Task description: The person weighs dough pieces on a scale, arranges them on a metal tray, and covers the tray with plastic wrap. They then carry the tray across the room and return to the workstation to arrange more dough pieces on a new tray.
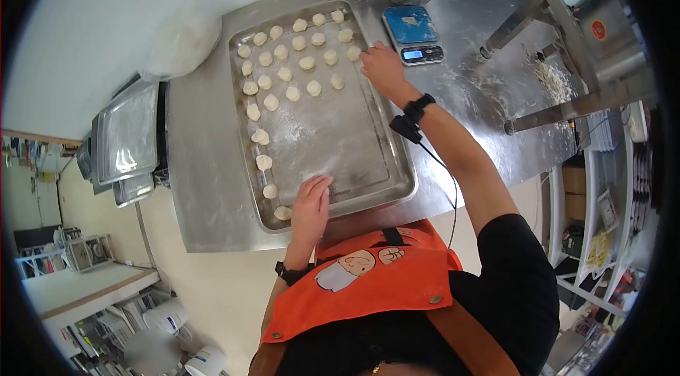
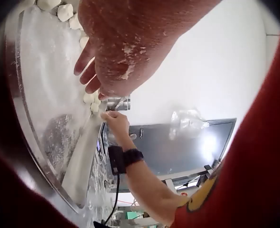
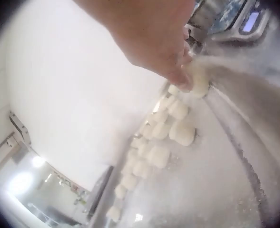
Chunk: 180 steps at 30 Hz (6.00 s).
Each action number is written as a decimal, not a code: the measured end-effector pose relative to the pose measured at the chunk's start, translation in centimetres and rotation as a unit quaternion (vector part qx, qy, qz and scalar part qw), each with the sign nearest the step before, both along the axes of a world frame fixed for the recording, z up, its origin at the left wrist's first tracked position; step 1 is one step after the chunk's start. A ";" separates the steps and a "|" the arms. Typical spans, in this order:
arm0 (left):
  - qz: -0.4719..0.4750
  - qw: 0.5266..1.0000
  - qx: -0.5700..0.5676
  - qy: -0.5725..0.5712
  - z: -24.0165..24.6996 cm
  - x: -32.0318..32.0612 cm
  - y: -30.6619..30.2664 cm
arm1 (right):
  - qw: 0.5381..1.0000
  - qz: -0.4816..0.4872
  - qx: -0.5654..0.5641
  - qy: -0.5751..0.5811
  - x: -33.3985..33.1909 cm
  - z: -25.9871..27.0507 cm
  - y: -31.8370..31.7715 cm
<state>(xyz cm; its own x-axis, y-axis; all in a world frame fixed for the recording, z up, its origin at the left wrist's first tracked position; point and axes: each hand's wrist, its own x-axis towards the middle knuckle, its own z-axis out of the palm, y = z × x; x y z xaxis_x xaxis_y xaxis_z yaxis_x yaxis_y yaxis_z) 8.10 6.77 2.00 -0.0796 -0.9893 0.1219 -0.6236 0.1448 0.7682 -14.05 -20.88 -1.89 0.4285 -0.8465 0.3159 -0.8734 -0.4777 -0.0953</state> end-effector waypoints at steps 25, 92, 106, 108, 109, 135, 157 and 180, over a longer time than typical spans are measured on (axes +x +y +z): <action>0.169 0.962 -0.030 -0.214 -4.0 10.9 -5.5 | 0.901 -0.199 0.239 -0.303 -3.2 2.0 19.6; -0.003 0.994 0.109 -0.029 1.9 -4.3 -3.1 | 0.982 -0.048 0.115 -0.140 -10.3 -9.4 5.5; 0.027 0.993 0.110 -0.038 1.5 -3.5 -3.1 | 0.913 -0.402 0.008 0.062 -34.4 -11.5 3.4; 0.023 0.994 0.099 -0.025 1.3 -3.3 -3.3 | 0.928 -0.367 0.039 0.061 -32.4 -8.5 4.2; 0.020 0.995 0.097 -0.023 1.1 -3.2 -3.2 | 0.930 -0.355 0.075 0.065 -31.8 -7.8 4.3; -0.015 0.996 0.059 0.064 -1.7 -1.2 -2.1 | 0.952 0.003 0.229 -0.204 9.9 -0.1 10.4; -0.023 0.980 -0.107 -0.167 -5.5 -0.2 0.2 | 0.939 -0.303 -0.008 -0.164 -21.0 -9.7 12.7; 0.065 0.947 -0.096 -0.301 -5.0 2.6 -11.7 | 0.956 0.160 0.130 -0.210 1.2 -3.3 7.4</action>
<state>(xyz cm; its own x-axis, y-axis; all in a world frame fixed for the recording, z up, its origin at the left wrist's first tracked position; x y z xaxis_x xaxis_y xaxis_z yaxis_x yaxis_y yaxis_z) 10.70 -4.93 -2.99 -0.0700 -0.9600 0.2712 -0.9619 0.1370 0.2364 -12.82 -13.50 -5.18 0.5606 -0.7664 0.3138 -0.5444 -0.6266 -0.5578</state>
